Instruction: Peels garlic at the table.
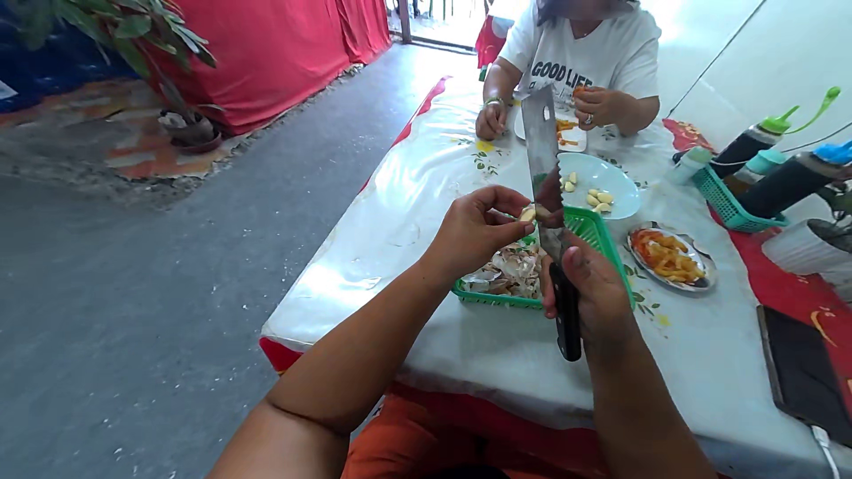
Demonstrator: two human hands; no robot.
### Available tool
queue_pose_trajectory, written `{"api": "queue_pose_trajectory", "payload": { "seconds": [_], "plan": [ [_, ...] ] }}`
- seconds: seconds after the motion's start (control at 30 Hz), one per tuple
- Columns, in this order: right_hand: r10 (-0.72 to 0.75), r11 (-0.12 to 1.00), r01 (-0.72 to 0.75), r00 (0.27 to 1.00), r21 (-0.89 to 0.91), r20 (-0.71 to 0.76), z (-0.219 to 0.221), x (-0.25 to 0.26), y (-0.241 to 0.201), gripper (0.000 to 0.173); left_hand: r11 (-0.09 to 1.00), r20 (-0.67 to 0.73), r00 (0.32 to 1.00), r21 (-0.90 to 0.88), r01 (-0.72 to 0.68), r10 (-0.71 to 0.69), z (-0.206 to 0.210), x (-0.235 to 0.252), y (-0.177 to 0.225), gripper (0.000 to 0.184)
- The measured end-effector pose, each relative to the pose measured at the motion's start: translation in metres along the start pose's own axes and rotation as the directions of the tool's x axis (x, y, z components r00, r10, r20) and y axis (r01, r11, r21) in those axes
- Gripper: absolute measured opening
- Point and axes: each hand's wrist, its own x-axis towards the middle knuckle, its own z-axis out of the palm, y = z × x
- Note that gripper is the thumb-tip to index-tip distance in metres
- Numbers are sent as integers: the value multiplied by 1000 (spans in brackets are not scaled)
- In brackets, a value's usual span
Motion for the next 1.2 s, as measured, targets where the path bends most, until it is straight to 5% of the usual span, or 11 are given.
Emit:
{"api": "queue_pose_trajectory", "payload": {
  "seconds": [0.23, 0.53, 0.77, 1.2],
  "plan": [
    [-19, 999, 17, 999, -48, -44, 2, -1, -1, 56, 1000, 41, 999, 0, -22, 22, 0, 0, -2, 32],
    [14, 1000, -11, 994, 29, -108, -1, -2, -5, 57, 955, 48, 999, -296, 38, -25, -5, 1, 1, 29],
    [-50, 995, 46, 998, 84, 36, -4, -3, -3, 65, 935, 39, 998, -349, 63, -52, -6, 3, -2, 24],
    [-43, 999, 44, 995, -11, 88, -3, -1, -1, 63, 951, 5, 1000, -308, 25, -25, -1, 2, -4, 27]
  ]
}}
